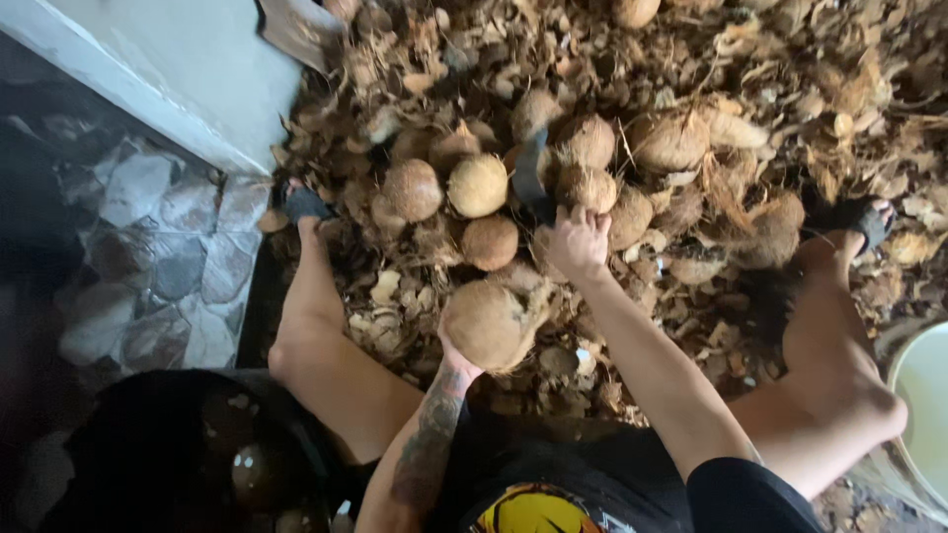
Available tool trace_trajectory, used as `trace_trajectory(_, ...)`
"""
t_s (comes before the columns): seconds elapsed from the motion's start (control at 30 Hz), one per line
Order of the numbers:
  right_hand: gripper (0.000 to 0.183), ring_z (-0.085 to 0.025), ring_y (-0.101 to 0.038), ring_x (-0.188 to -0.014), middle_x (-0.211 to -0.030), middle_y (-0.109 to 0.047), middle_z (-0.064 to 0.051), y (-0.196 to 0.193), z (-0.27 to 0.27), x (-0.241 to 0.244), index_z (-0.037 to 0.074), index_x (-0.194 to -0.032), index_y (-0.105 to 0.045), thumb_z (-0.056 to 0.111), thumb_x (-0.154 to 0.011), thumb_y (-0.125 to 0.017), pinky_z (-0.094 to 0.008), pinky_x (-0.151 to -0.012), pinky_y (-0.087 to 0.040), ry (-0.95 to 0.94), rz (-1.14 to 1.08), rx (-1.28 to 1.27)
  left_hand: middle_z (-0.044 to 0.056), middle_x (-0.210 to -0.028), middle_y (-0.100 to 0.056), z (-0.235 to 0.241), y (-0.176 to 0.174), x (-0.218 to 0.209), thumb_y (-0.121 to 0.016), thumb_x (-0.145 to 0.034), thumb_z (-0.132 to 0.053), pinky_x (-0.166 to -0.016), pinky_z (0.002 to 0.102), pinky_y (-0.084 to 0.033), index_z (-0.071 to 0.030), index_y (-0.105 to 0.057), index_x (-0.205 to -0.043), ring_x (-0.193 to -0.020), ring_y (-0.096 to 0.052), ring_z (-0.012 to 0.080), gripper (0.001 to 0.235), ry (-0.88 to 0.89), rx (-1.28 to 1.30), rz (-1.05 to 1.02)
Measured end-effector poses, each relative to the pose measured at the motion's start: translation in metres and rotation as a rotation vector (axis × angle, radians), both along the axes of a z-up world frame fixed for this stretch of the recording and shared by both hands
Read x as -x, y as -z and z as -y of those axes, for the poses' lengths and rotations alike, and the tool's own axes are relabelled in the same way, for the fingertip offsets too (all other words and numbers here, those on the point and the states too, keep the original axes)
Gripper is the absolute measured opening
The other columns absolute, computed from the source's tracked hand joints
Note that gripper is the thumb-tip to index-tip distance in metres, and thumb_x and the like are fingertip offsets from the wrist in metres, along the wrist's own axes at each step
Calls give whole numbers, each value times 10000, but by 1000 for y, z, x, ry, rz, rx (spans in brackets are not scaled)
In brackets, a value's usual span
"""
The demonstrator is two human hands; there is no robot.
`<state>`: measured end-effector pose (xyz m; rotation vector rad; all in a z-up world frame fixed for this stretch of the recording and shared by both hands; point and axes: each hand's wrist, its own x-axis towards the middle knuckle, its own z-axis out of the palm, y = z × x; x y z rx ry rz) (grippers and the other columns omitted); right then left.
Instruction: The person sits on the floor surrounded by coconuts and uses a curved blade to peel the husks off them. They repeatedly strike the coconut to remove the fibrous outer layer and then place the peeled coconut into a black bucket.
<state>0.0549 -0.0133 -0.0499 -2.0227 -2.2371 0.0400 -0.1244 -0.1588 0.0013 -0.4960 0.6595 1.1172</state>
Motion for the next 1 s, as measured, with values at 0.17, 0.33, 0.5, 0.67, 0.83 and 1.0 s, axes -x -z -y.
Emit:
trace_trajectory(0.17, 370, -423, -697, -1017, -1127, -657, -241, -70, 71, 6, 40, -1222, -720, 368, -1116, -589, -563, -950, -534, -277, -952, -154, 134, -1466, -640, -18, 35, 15, -544, -947, -711, -1174, 498, -470, -138, -668, -1435, -1387, -578, 373, 763, 231, 11, -178)
trace_trajectory(0.33, 646, -356, -768, -741, -785, -776, -249, -26, 156, 23, 7, -733, -758, 379, -1159, -446, -444, -851, -589, -109, -1761, -96, 176, -1475, -669, -8, 100, -25, -398, -1133, -406, -1134, 387, -507, 60, -529, -1529, -1380, -593, 344, 625, 302, 15, -269)
trace_trajectory(0.5, 481, -233, -510, -468, -543, -560, -80, -51, 184, 14, 88, -579, -621, 268, -1021, -561, -343, -582, -466, -282, -1578, -288, 201, -1491, -617, 18, -17, -26, -521, -1078, -370, -1120, 575, -464, -39, -538, -1492, -1367, -572, 440, 530, 264, -216, -349)
trace_trajectory(0.67, 603, -136, -318, -489, -509, -394, -7, -11, 175, 28, 124, -522, -462, 62, -1115, -559, -286, -542, -340, 50, -1661, -379, 220, -1269, -698, 31, 15, -26, -697, -962, -287, -953, 615, -529, -34, -648, -1239, -1182, -667, 424, 379, 240, -166, -452)
trace_trajectory(0.83, 646, -44, -281, -482, -473, -356, 79, -45, 165, 41, 144, -469, -431, 129, -1067, -677, -244, -481, -236, 219, -1686, -227, 240, -1047, -779, 19, 80, -1, -872, -847, -202, -787, 656, -594, -27, -757, -986, -996, -763, 410, 252, 201, -120, -561)
trace_trajectory(1.0, 611, -109, -377, -290, -378, -402, 2, -122, 126, 34, 191, -531, -449, 331, -1092, -648, -268, -360, -318, 488, -2055, -51, 231, -1231, -723, -1, 140, 24, -817, -880, -459, -1095, 507, -531, 0, -664, -1259, -1201, -700, 358, 614, 488, -380, -585)
